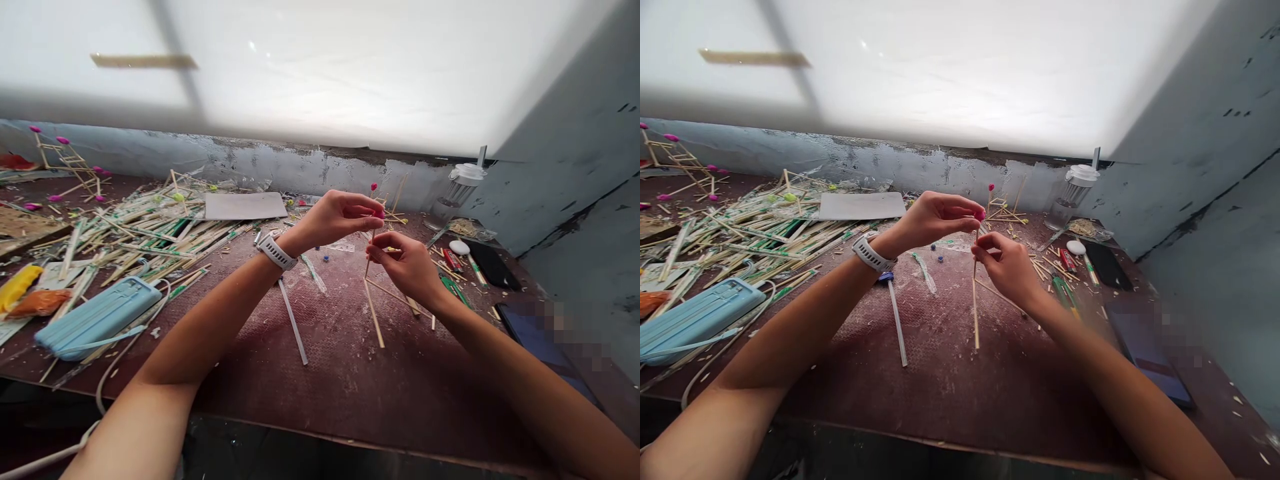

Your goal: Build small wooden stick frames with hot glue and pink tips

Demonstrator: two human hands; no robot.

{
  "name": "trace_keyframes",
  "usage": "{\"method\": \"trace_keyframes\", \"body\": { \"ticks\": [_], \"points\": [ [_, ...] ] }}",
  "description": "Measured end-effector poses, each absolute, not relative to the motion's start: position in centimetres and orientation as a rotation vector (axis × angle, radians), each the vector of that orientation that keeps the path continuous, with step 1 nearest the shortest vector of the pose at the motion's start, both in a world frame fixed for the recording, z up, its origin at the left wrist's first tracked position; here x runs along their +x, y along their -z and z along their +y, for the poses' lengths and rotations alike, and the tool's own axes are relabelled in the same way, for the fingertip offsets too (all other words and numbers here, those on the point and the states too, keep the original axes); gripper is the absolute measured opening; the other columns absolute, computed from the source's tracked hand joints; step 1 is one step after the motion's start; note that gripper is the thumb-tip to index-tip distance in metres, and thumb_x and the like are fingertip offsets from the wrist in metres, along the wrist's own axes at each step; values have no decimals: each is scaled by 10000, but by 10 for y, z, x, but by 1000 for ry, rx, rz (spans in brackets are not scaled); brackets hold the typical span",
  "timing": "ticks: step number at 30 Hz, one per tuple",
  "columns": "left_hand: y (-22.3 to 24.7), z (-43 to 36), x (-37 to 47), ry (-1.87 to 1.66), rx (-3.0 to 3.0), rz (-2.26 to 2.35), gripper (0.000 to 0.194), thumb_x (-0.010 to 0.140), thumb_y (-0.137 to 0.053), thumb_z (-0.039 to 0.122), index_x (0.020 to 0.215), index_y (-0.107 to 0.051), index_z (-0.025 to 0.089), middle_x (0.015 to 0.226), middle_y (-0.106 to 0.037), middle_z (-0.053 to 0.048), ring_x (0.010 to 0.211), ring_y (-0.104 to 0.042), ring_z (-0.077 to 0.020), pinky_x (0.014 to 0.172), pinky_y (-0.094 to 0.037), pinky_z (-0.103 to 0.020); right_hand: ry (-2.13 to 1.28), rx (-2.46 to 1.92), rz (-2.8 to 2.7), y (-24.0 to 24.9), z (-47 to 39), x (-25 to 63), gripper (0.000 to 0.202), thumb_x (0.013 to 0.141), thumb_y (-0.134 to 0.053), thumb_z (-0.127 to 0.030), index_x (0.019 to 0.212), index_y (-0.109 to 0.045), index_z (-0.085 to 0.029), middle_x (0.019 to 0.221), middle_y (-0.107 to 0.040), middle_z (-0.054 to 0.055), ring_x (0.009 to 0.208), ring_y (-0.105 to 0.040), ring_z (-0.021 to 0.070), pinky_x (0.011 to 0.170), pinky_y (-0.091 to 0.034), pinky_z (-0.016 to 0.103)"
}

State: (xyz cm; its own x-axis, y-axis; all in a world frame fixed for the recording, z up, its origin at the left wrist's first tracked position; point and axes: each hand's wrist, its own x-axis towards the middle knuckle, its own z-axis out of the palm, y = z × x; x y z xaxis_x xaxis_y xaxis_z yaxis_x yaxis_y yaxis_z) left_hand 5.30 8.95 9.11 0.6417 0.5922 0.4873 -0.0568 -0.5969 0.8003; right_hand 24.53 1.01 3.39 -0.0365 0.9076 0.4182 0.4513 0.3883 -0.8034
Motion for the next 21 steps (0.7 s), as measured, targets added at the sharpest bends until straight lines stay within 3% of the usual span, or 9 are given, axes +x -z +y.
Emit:
{"method": "trace_keyframes", "body": {
  "ticks": [6, 12, 17, 21],
  "points": [
    [-94, 93, 47, -984, 2105, 493, 207, 894, -753, 321, 1014, -787, 155, 972, -823, -93, 948, -789, -211, 820, -655, -311, -555, -1265, -1702, -36, 7, 244, 278, 909, -726, -482, 938, -713, -206, 859, -774, 65, 776, -763, 238, 707, -597, 400],
    [-100, 89, 45, -939, 2200, 429, 318, 915, -723, 319, 1184, -749, 152, 995, -820, -80, 918, -783, -186, 786, -625, -283, -557, -1250, -1684, -36, 6, 242, 343, 888, -744, -545, 920, -704, -206, 864, -779, 68, 773, -770, 241, 716, -605, 399],
    [-106, 81, 45, -1038, 2559, 519, 177, 954, -665, 260, 1003, -806, 165, 857, -809, -51, 733, -716, -132, 688, -539, -272, -525, -1257, -1696, -33, 7, 241, 356, 899, -731, -564, 927, -711, -210, 866, -787, 72, 774, -783, 253, 712, -607, 402],
    [-108, 77, 44, -1010, 2804, 469, 162, 972, -628, 191, 1042, -774, 181, 1014, -807, -79, 858, -731, -159, 787, -534, -303, -526, -1242, -1708, -31, 8, 241, 346, 909, -720, -557, 924, -704, -212, 873, -787, 72, 773, -785, 252, 717, -613, 402]
  ]
}}
